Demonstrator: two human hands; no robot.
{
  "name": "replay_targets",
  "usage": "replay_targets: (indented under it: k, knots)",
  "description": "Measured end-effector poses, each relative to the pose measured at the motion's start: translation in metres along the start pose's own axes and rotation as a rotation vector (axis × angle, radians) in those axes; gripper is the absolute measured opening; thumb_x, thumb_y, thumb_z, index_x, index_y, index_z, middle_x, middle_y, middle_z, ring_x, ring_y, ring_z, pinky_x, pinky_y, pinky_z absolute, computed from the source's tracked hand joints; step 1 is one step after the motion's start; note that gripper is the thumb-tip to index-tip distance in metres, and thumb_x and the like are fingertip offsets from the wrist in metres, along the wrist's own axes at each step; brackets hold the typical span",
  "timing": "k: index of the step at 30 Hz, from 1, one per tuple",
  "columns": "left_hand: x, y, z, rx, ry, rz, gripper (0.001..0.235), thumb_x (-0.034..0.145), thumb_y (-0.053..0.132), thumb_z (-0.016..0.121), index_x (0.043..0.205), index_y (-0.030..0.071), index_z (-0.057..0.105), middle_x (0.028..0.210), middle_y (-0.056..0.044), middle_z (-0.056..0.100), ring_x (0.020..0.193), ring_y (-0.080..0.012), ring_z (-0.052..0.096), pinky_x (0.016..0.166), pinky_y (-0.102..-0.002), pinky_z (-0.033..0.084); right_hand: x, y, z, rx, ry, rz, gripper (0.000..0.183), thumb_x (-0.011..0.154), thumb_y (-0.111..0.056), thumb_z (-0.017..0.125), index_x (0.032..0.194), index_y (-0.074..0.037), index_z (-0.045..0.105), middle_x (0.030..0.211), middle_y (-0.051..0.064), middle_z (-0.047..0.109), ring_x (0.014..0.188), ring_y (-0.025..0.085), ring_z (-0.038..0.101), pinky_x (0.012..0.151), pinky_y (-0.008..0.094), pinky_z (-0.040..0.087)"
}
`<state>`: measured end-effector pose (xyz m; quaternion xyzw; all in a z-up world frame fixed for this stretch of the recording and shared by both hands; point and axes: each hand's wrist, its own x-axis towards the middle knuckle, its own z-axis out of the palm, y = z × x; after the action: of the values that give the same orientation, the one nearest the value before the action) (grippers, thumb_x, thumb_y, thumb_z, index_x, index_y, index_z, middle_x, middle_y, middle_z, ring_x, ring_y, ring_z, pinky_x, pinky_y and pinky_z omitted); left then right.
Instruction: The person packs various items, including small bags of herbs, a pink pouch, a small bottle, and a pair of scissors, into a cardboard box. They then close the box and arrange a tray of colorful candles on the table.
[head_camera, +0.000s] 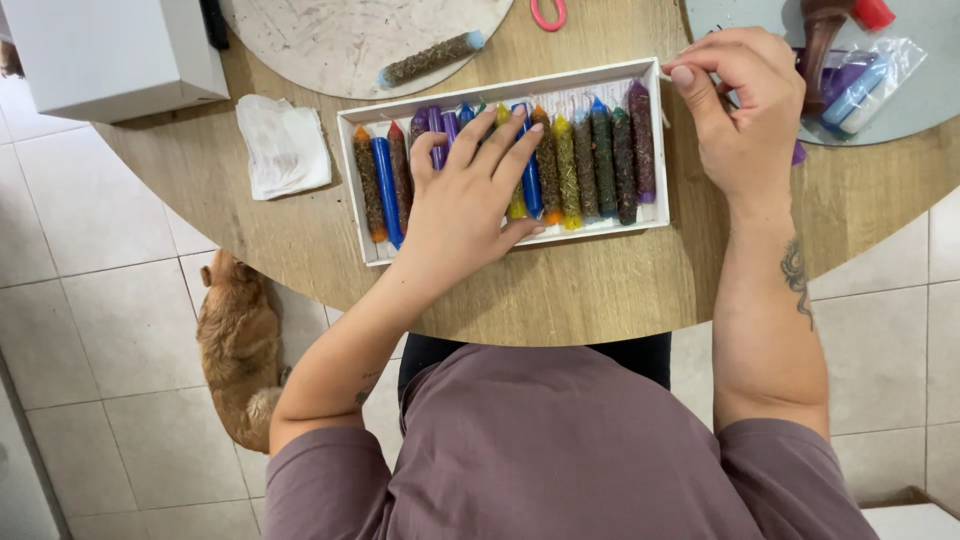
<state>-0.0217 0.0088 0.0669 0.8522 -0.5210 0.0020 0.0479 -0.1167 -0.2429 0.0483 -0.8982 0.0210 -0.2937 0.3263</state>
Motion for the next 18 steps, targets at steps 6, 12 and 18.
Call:
replay_targets:
  k: [6, 12, 18]
  knots:
    - [-0.01, 0.013, -0.012, -0.183, 0.128, -0.002, 0.052, 0.087, 0.043, 0.065, 0.13, 0.018, 0.05, 0.135, 0.002, 0.051, 0.128, -0.0218, 0.041, 0.095, -0.047, 0.026, 0.004, -0.005, -0.003, -0.087, -0.131, -0.075, 0.06, 0.11, -0.038, 0.027, 0.106, -0.004, 0.076, 0.124, 0.016, 0.055, 0.113, 0.031, 0.039, 0.096, 0.044, 0.029]
    - [-0.016, 0.046, -0.001, -0.166, 0.35, 0.148, 0.025, 0.09, 0.04, 0.066, 0.108, 0.023, 0.064, 0.113, 0.009, 0.063, 0.11, -0.0137, 0.055, 0.09, -0.04, 0.03, -0.004, -0.004, 0.0, -0.424, -0.199, -0.144, 0.059, 0.108, -0.045, 0.025, 0.113, -0.017, 0.078, 0.146, 0.008, 0.041, 0.125, 0.029, 0.033, 0.091, 0.046, 0.026]
    - [-0.029, 0.057, -0.001, -0.359, 0.637, 0.308, 0.009, 0.093, 0.019, 0.063, 0.085, 0.015, 0.059, 0.078, 0.002, 0.06, 0.076, -0.0149, 0.056, 0.069, -0.028, 0.041, -0.005, -0.001, 0.004, -0.414, -0.216, -0.16, 0.05, 0.109, -0.043, 0.031, 0.108, -0.016, 0.073, 0.146, 0.009, 0.045, 0.124, 0.033, 0.036, 0.089, 0.046, 0.027]
